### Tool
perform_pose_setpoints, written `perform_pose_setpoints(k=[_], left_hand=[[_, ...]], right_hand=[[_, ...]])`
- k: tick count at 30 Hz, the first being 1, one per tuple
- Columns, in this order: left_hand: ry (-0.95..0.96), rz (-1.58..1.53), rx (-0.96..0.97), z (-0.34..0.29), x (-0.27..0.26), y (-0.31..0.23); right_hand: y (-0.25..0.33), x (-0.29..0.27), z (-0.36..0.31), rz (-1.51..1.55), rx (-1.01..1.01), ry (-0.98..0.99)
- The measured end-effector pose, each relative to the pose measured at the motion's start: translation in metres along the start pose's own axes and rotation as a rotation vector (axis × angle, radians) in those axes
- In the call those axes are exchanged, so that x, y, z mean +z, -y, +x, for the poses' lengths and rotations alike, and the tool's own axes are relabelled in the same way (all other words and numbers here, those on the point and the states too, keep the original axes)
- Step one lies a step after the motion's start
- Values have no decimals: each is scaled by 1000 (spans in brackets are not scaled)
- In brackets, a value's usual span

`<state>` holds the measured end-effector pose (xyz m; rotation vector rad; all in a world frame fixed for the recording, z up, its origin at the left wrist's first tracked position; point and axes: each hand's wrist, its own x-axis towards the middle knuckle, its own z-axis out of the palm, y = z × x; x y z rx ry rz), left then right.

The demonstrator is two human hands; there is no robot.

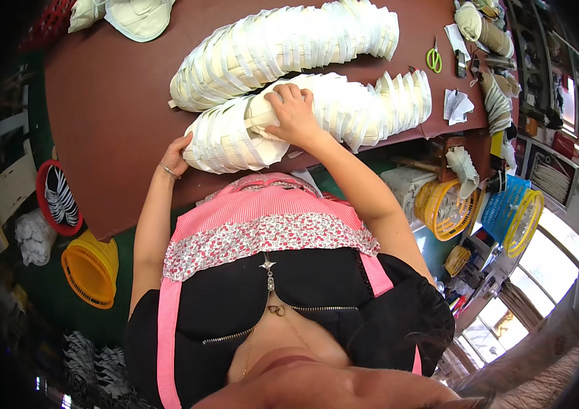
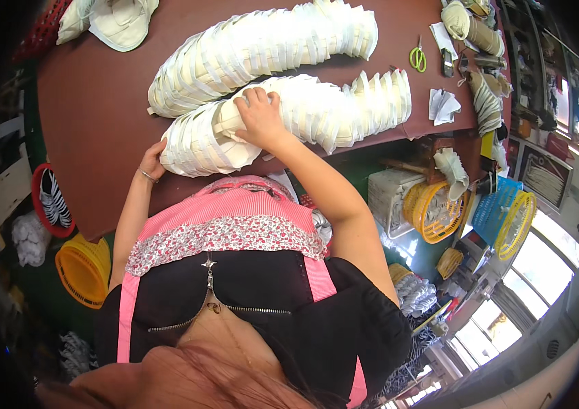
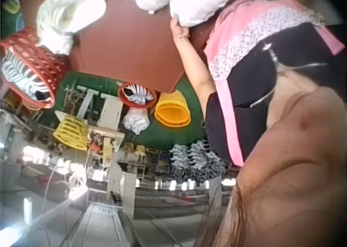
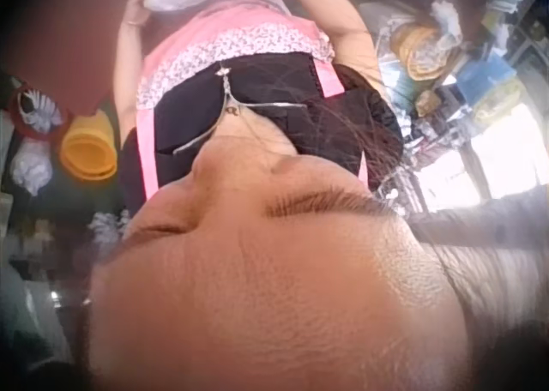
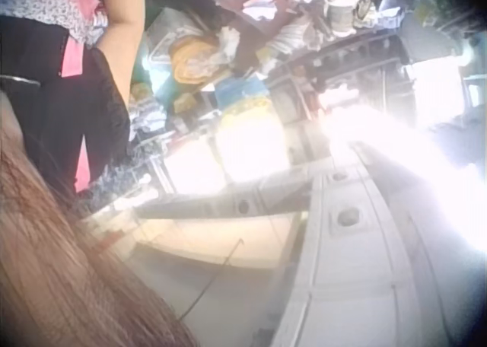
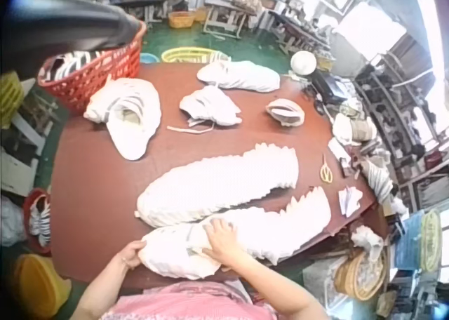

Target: Counting and sorting shoe uppers into organized stacks and recording the counts on a notepad.

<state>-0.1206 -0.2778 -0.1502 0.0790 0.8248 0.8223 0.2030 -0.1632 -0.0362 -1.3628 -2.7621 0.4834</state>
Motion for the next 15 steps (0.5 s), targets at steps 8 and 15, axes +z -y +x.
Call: perform_pose_setpoints(k=[8, 15], left_hand=[[-83, 21, 46, 22, 53, 25], [-259, -140, 149, -10, 38, 56]], right_hand=[[-35, -23, -47, 293, -167, -35], [-88, -78, -94, 348, 620, -697]])
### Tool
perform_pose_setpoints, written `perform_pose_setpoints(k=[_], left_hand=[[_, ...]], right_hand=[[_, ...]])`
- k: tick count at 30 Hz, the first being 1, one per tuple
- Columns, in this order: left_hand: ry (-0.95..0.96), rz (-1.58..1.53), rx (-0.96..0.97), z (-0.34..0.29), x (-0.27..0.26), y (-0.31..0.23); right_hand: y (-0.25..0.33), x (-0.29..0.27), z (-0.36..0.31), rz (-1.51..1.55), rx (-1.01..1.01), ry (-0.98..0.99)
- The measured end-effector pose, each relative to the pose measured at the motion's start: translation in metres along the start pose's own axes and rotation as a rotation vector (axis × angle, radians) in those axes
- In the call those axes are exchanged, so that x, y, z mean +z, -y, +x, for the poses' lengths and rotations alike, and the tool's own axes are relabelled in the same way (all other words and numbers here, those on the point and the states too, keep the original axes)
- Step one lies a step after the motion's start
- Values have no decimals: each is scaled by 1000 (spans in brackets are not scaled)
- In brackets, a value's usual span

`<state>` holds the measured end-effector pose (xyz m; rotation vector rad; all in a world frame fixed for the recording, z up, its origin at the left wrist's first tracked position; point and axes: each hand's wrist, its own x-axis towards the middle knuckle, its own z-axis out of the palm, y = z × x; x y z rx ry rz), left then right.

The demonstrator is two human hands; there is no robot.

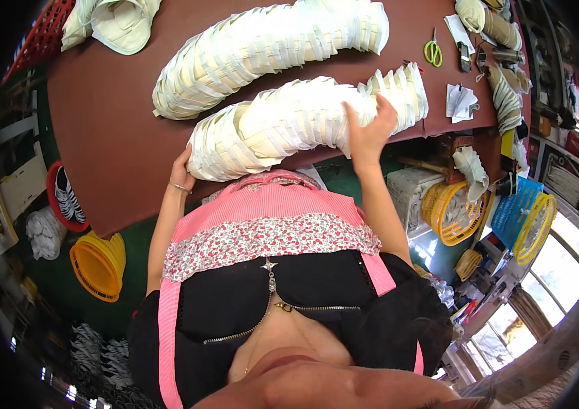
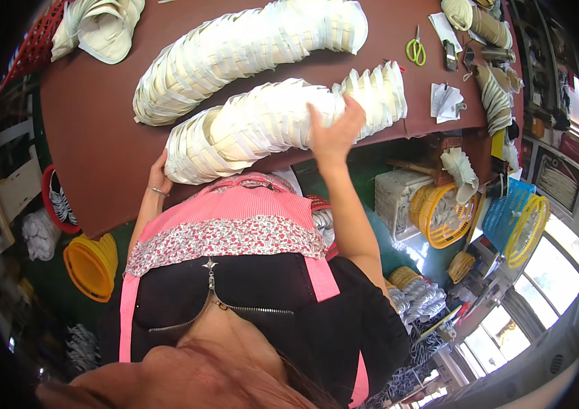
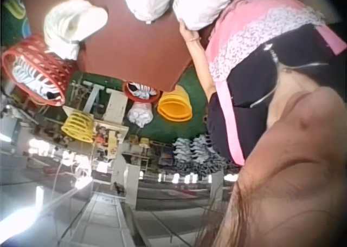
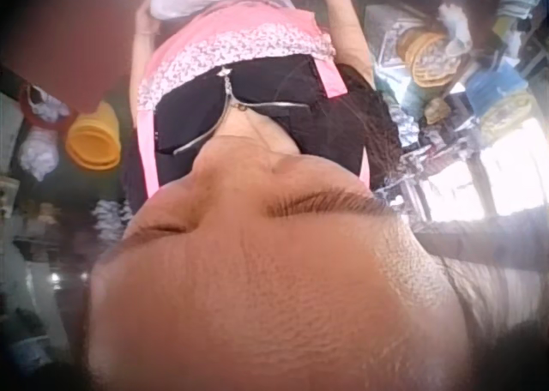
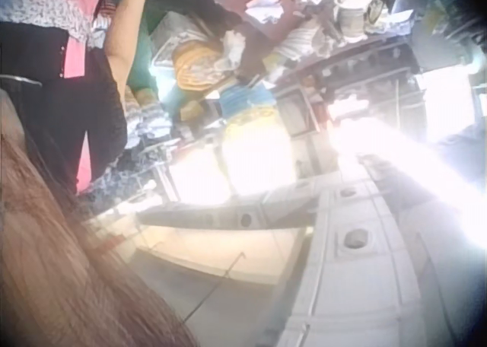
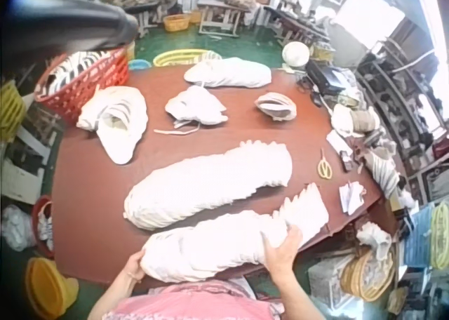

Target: Counting and sorting shoe uppers into organized stacks and recording the counts on a notepad.

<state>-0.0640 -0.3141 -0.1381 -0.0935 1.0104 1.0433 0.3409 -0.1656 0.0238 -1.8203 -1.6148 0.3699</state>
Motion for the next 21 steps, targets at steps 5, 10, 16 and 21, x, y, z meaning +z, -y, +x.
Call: perform_pose_setpoints(k=[5, 10, 16, 21], left_hand=[[15, -23, 46, 24, 41, 5], [-120, -65, 137, 23, 70, 27], [-188, -64, 130, 26, 60, 39], [-175, -33, 133, 14, 46, 31]], right_hand=[[-49, 40, -5, 442, 396, 305], [-27, 43, 0, 794, 524, 517], [-32, 21, 26, 102, 115, 648], [-89, -99, 112, -259, 76, 247]])
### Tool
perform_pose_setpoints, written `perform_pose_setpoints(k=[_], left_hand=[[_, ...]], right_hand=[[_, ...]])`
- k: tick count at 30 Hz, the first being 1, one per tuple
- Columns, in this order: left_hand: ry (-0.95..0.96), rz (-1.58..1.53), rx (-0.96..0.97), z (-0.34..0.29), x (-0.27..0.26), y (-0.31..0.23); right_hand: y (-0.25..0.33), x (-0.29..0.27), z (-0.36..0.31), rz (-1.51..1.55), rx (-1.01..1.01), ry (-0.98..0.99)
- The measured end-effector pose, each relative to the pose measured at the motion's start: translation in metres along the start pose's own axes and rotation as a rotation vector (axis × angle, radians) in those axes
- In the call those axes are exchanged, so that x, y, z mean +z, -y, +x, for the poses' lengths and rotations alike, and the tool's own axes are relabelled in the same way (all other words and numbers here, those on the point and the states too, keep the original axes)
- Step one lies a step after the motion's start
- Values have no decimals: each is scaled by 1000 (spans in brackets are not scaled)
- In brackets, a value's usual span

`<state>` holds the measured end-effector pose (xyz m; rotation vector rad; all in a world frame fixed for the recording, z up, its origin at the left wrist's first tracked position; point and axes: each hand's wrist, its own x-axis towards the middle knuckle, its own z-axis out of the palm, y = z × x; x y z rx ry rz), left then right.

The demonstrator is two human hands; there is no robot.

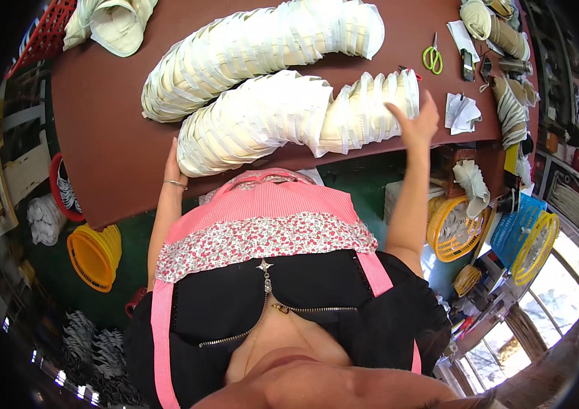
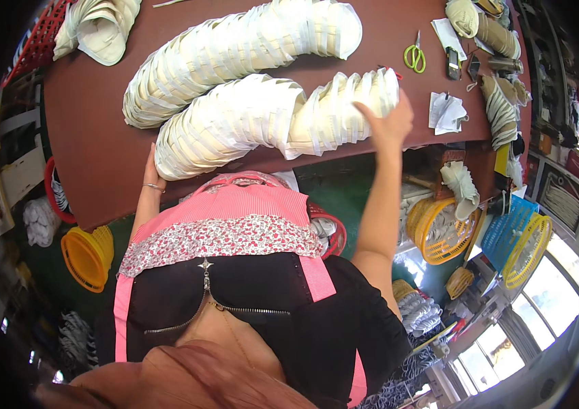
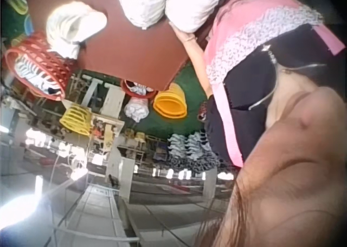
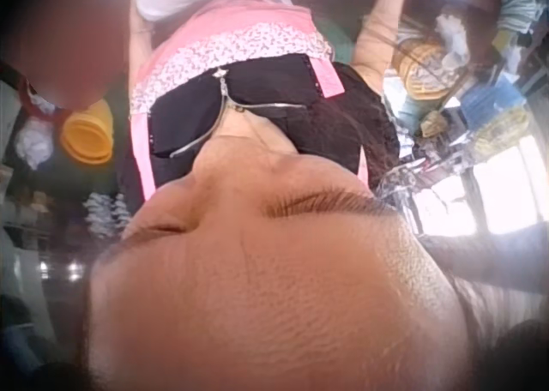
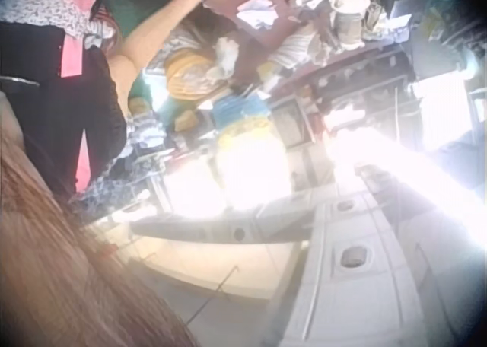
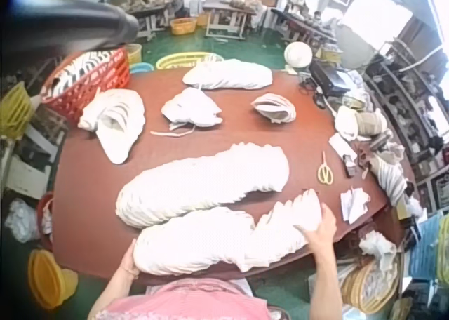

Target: Counting and sorting shoe uppers into organized stacks and recording the counts on a notepad.

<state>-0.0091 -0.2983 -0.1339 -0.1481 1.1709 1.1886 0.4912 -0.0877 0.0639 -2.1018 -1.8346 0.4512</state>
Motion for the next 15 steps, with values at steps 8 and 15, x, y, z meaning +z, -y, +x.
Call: perform_pose_setpoints(k=[8, 15], left_hand=[[-199, -210, -62, 21, -29, 13], [-197, -177, -66, 13, -6, 9]], right_hand=[[-88, 76, -18, 545, -127, 649], [-57, 95, -53, 112, -90, 245]])
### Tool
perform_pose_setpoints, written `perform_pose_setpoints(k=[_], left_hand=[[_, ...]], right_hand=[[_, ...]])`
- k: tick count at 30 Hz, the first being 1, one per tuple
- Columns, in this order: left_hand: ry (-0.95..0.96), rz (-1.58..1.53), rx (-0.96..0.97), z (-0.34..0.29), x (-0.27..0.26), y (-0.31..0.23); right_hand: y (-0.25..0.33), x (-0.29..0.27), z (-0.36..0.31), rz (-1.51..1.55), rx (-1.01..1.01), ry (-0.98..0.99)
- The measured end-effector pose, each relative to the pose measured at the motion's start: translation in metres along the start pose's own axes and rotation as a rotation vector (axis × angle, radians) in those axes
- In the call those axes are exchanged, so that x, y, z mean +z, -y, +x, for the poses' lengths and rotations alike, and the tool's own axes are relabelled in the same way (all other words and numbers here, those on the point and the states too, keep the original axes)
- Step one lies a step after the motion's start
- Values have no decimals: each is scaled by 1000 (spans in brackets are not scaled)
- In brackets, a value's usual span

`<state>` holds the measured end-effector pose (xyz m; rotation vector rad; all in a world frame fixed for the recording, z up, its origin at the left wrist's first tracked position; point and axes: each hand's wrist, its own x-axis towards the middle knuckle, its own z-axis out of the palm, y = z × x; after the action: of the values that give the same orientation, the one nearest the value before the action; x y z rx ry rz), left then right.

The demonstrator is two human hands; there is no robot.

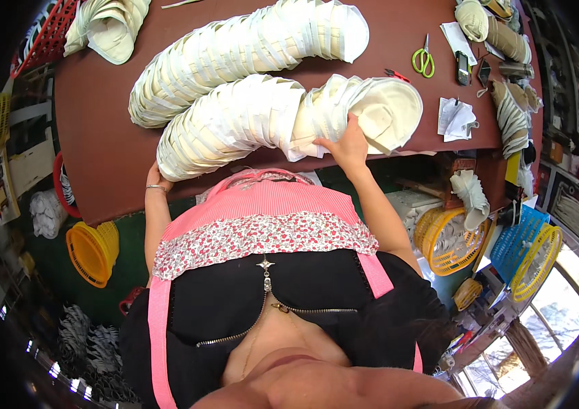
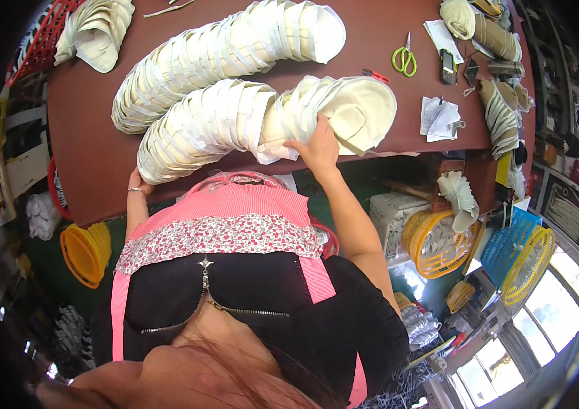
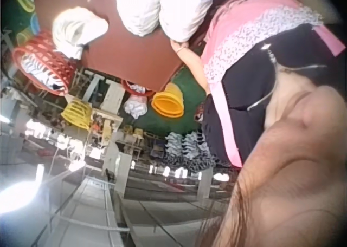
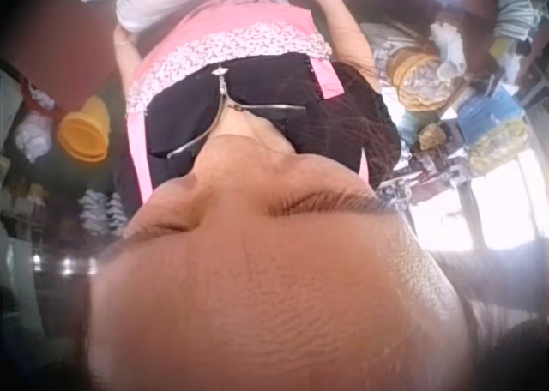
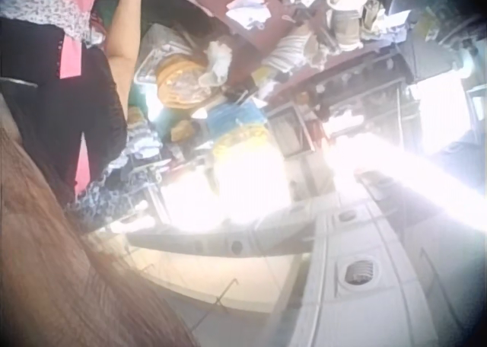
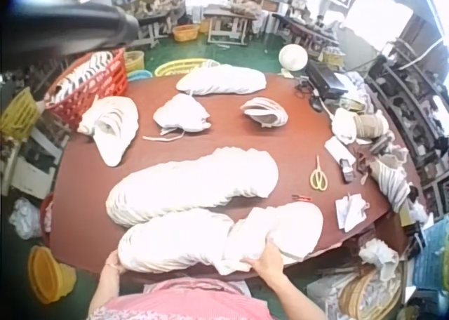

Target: Counting and sorting shoe uppers into organized stacks and recording the counts on a notepad.

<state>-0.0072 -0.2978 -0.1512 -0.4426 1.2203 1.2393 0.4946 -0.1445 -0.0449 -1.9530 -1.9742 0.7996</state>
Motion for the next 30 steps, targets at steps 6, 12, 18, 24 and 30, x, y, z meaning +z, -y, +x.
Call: perform_pose_setpoints(k=[6, 12, 18, 24, 30], left_hand=[[-26, 4, 124, 22, -19, 3], [-79, -1, 249, 34, -30, 5], [-367, 74, 434, 18, 7, 13], [-470, 292, 642, 24, -20, 18], [-646, 12, 899, 35, -77, -51]], right_hand=[[20, -11, 21, 18, 186, -8], [38, -35, 55, 103, 299, -87], [50, -21, 49, 426, 369, -25], [50, -26, 43, 917, 456, -56], [35, 14, 9, 437, 207, -25]])
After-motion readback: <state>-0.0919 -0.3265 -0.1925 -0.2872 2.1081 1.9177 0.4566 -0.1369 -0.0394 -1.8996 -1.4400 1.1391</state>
